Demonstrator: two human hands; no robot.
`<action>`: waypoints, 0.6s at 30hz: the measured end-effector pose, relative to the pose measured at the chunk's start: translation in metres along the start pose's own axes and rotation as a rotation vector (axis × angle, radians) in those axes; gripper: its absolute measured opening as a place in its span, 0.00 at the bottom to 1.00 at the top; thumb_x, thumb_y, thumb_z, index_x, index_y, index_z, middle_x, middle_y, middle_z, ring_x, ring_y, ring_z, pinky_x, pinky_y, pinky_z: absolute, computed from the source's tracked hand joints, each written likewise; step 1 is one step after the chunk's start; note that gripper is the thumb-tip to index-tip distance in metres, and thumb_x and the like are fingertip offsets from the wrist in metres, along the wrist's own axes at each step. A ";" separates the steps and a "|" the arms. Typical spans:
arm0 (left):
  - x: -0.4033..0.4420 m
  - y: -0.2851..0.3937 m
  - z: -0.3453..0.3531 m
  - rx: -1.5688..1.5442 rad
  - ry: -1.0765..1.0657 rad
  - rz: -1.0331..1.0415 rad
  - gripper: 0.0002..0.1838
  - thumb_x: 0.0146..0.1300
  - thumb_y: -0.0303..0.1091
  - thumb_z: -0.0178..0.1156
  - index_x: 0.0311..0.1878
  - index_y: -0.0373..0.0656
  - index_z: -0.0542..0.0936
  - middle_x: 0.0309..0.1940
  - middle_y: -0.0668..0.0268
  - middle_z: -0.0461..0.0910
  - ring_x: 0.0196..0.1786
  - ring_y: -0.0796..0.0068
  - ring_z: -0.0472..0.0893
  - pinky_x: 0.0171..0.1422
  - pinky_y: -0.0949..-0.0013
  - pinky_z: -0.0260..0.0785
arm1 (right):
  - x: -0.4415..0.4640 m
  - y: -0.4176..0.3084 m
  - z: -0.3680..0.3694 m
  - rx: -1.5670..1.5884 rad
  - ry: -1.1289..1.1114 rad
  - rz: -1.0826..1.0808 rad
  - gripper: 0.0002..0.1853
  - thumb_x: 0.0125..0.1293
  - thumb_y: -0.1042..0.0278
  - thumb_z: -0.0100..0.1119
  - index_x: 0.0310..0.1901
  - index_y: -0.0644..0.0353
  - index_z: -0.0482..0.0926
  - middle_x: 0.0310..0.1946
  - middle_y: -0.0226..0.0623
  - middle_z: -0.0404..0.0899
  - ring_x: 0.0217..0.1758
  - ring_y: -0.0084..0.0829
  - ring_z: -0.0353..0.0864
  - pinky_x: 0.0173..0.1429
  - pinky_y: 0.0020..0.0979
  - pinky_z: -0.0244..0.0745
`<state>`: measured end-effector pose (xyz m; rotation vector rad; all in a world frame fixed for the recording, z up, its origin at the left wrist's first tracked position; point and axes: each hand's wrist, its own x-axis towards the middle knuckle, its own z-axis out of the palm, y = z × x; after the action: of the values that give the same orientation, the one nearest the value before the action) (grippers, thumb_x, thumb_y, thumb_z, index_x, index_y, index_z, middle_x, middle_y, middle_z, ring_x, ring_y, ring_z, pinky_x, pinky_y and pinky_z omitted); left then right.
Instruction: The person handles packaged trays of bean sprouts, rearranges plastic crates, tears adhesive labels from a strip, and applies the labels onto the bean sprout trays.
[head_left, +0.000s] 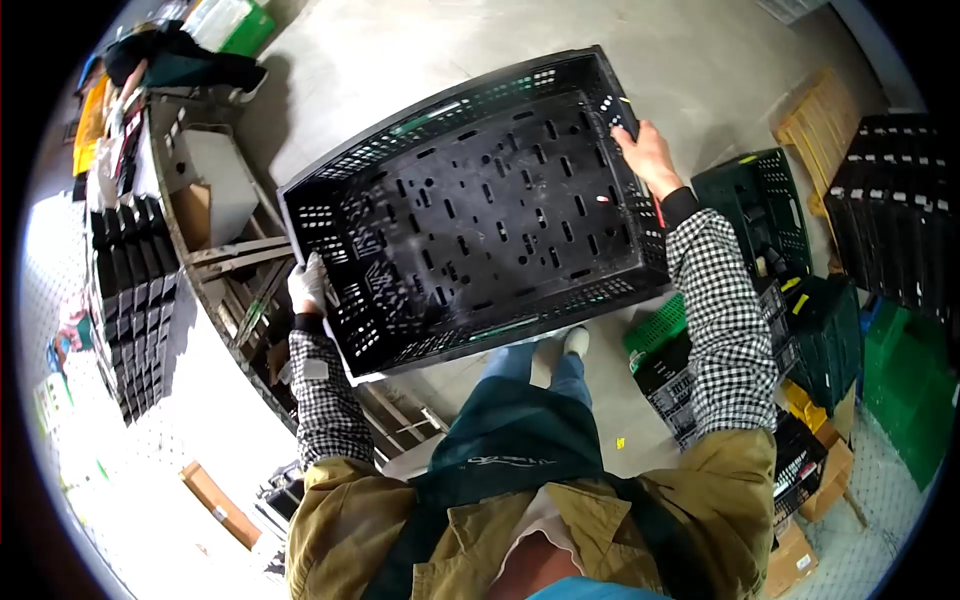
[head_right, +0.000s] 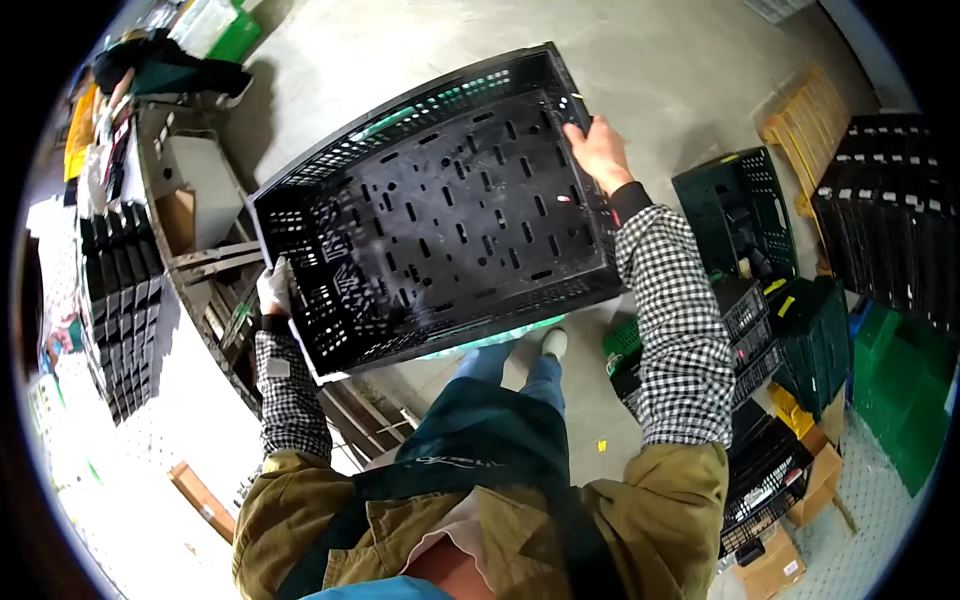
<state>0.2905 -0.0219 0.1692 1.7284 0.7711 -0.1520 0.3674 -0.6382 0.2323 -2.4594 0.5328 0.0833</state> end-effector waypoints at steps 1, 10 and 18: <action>-0.020 0.014 0.006 -0.013 0.108 0.017 0.15 0.62 0.44 0.63 0.33 0.40 0.79 0.16 0.72 0.72 0.14 0.82 0.67 0.19 0.76 0.57 | 0.003 0.003 0.000 -0.049 0.080 -0.042 0.28 0.61 0.49 0.59 0.47 0.72 0.73 0.41 0.59 0.80 0.49 0.55 0.78 0.53 0.46 0.73; -0.173 0.179 0.037 -0.833 0.340 0.617 0.09 0.64 0.37 0.63 0.34 0.42 0.79 0.18 0.76 0.68 0.20 0.84 0.65 0.25 0.76 0.59 | -0.037 -0.033 -0.189 0.580 0.617 -0.587 0.15 0.65 0.61 0.62 0.45 0.66 0.78 0.33 0.29 0.83 0.32 0.21 0.76 0.43 0.27 0.70; -0.206 -0.098 0.083 -0.572 0.451 -0.023 0.11 0.65 0.41 0.62 0.35 0.42 0.79 0.20 0.74 0.72 0.23 0.83 0.68 0.27 0.76 0.61 | -0.099 0.143 -0.060 0.378 0.324 -0.306 0.15 0.64 0.61 0.62 0.43 0.67 0.79 0.33 0.29 0.83 0.34 0.22 0.77 0.45 0.28 0.70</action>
<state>0.0994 -0.1721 0.1622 1.2115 1.0417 0.4231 0.2163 -0.7424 0.2196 -2.1573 0.2673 -0.5020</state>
